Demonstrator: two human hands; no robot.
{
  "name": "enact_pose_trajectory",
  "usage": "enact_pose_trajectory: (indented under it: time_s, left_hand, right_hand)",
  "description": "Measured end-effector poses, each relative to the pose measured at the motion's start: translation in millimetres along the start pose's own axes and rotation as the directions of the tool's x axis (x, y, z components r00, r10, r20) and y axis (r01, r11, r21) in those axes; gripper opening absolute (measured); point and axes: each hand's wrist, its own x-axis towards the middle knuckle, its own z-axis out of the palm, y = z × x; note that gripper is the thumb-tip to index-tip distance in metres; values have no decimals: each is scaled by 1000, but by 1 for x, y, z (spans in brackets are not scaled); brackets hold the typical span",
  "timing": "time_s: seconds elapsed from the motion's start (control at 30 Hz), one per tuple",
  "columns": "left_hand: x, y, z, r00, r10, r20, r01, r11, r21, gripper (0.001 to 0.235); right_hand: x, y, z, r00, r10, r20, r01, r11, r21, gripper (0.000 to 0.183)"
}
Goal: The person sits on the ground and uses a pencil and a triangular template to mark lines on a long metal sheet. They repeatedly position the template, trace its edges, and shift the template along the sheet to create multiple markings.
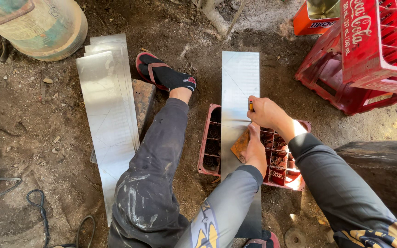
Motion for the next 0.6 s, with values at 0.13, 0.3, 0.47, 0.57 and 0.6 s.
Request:
enact_pose_trajectory:
  time_s: [0.13, 0.3, 0.47, 0.57, 0.6]
  left_hand:
    - [0, 2, 0, 1000, 24, 1, -24, 1000, -14, 65]
    - [7, 8, 3, 999, -32, -14, 32, 999, -15, 70]
    - [13, 15, 7, 998, -54, -39, 53, 998, -18, 67]
    - [16, 12, 9, 993, 116, -26, -118, 990, -77, 58]
    - [16, 11, 10, 989, 146, -20, -147, 986, -80, 56]
  right_hand:
    - [0, 1, 1, 999, -28, -24, 27, 1000, -15, 28]
    - [-2, 2, 2, 999, -38, -31, 38, 999, -2, 28]
    - [-1, 4, 1, 1000, -13, -4, 12, 1000, -14, 26]
    - [-2, 5, -3, 994, -63, -91, 66, 997, 33, 22]
    - [-1, 5, -3, 995, -44, -86, 47, 998, 39, 23]
